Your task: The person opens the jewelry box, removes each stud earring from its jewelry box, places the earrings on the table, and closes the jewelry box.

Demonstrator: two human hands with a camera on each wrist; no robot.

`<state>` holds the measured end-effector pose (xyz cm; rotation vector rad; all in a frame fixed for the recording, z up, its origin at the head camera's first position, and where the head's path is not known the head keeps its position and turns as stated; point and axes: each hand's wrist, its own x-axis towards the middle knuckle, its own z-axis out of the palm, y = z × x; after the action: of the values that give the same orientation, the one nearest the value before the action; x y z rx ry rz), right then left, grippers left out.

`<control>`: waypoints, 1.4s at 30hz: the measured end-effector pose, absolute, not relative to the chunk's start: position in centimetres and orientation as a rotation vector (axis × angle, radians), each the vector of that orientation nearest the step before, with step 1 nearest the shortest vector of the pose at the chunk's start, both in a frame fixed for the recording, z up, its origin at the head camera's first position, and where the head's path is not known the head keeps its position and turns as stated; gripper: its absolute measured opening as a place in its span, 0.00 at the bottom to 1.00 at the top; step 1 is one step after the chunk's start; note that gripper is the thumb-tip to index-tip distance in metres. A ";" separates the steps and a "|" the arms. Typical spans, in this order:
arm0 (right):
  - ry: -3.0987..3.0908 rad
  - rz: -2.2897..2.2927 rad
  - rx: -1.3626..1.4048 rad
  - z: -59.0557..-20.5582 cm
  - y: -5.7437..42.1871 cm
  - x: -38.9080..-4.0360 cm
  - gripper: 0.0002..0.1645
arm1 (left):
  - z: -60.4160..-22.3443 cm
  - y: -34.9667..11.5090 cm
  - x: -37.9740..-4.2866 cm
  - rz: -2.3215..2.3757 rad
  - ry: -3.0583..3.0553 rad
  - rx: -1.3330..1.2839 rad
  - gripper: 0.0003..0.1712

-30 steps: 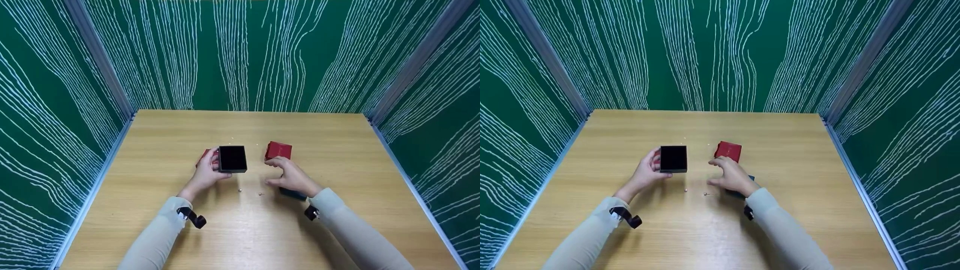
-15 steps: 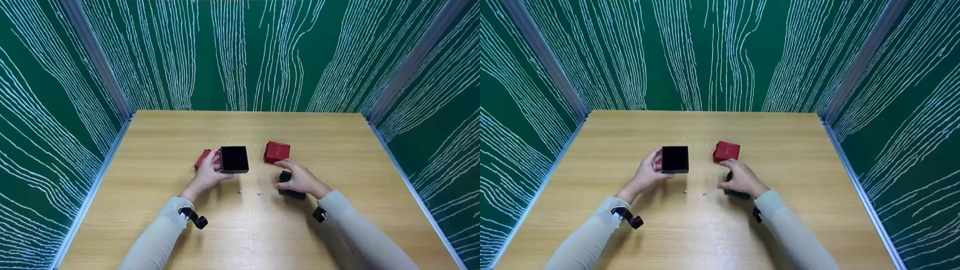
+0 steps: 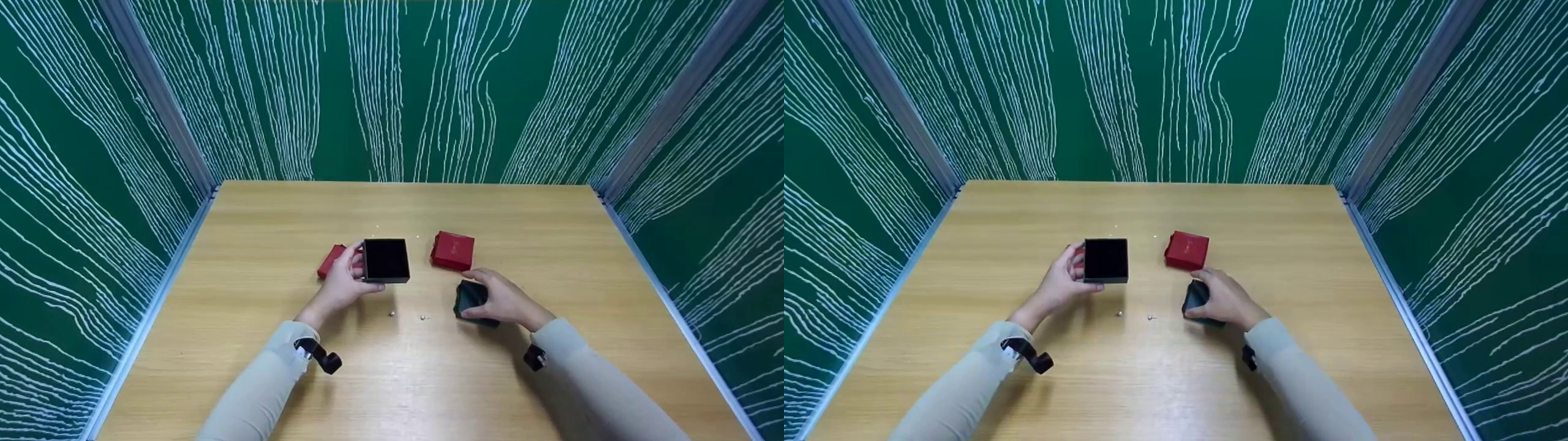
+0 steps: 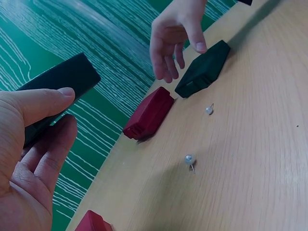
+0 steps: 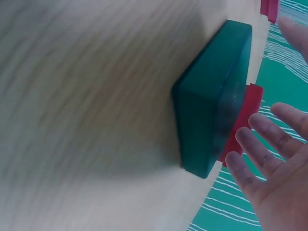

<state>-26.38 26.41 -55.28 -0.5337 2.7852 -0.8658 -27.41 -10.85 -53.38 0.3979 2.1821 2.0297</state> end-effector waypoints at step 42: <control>2.803 -0.766 -0.509 -54.7 28.1 -25.9 0.54 | -53.1 -9.6 -27.3 2.052 2.102 0.420 0.65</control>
<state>-25.88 28.14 -54.67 -0.5087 2.8034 -0.7659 -27.29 -9.60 -53.07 0.4196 2.1017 2.0522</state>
